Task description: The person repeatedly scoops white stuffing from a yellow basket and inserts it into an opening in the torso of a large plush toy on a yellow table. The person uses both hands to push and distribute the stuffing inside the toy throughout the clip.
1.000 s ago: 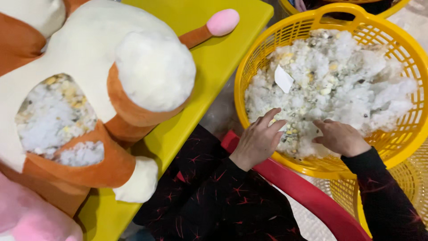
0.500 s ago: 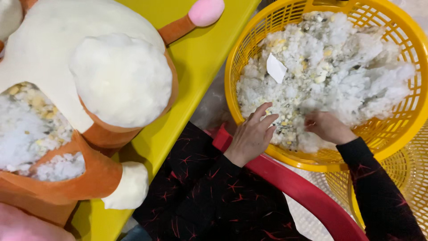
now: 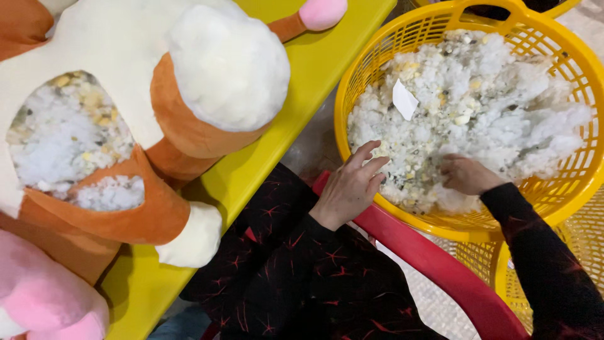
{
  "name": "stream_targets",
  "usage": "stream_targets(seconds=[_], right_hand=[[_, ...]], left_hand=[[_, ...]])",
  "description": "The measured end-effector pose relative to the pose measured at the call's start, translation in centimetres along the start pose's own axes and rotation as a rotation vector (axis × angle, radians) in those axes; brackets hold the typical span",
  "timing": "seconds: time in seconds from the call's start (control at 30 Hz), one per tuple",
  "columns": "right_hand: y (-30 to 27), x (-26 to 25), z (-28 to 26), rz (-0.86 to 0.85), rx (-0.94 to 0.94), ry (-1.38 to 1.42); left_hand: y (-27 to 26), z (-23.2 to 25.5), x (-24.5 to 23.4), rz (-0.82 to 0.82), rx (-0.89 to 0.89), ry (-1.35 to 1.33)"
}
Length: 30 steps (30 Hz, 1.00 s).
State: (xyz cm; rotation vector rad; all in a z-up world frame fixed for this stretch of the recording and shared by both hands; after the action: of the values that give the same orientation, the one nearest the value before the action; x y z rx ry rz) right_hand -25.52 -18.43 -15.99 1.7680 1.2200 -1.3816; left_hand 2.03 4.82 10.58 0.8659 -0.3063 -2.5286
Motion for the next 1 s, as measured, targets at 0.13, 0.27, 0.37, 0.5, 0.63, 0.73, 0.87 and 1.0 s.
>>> stream_targets(seconds=[0.13, 0.27, 0.37, 0.5, 0.63, 0.73, 0.87, 1.0], right_hand=[[-2.3, -8.6, -2.0, 0.264, 0.391, 0.443], [-3.6, -14.7, -5.9, 0.447, 0.668, 0.860], [-2.1, -18.1, -8.9, 0.627, 0.657, 0.999], [-0.7, -20.0, -13.2, 0.577, 0.693, 0.903], [0.2, -21.7, -16.9, 0.670, 0.436, 0.969], [0.4, -22.9, -18.9, 0.818, 0.209, 0.977], [0.8, -21.8, -19.5, 0.758, 0.206, 0.848], [1.2, -19.0, -16.5, 0.741, 0.351, 0.691]], left_hand=[[-0.3, 0.4, 0.3, -0.021, -0.061, -0.054], [0.0, 1.8, 0.6, 0.044, 0.012, -0.103], [0.7, 2.7, 1.0, 0.044, -0.084, -0.169], [2.2, 4.1, 2.3, 0.197, 0.161, -0.139], [3.6, 3.3, 5.7, -0.007, -0.034, -0.115], [5.0, 1.4, 6.9, 0.121, -0.214, -0.240], [5.5, -0.1, 7.9, 0.205, -0.386, -0.636], [5.4, 0.9, 8.3, 0.271, -0.469, -0.999]])
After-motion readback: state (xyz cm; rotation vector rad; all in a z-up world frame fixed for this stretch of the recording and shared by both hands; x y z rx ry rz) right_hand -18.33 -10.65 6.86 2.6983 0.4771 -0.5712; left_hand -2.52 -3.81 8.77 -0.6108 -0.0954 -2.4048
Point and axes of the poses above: each hand's wrist, its own y-axis towards the middle knuckle, its own x-axis out of the palm, z = x × y, the point moved 3 cm from there along y, towards the middle knuckle, and after that the axes turned 15 degrees about z, right-handed, at the moved point
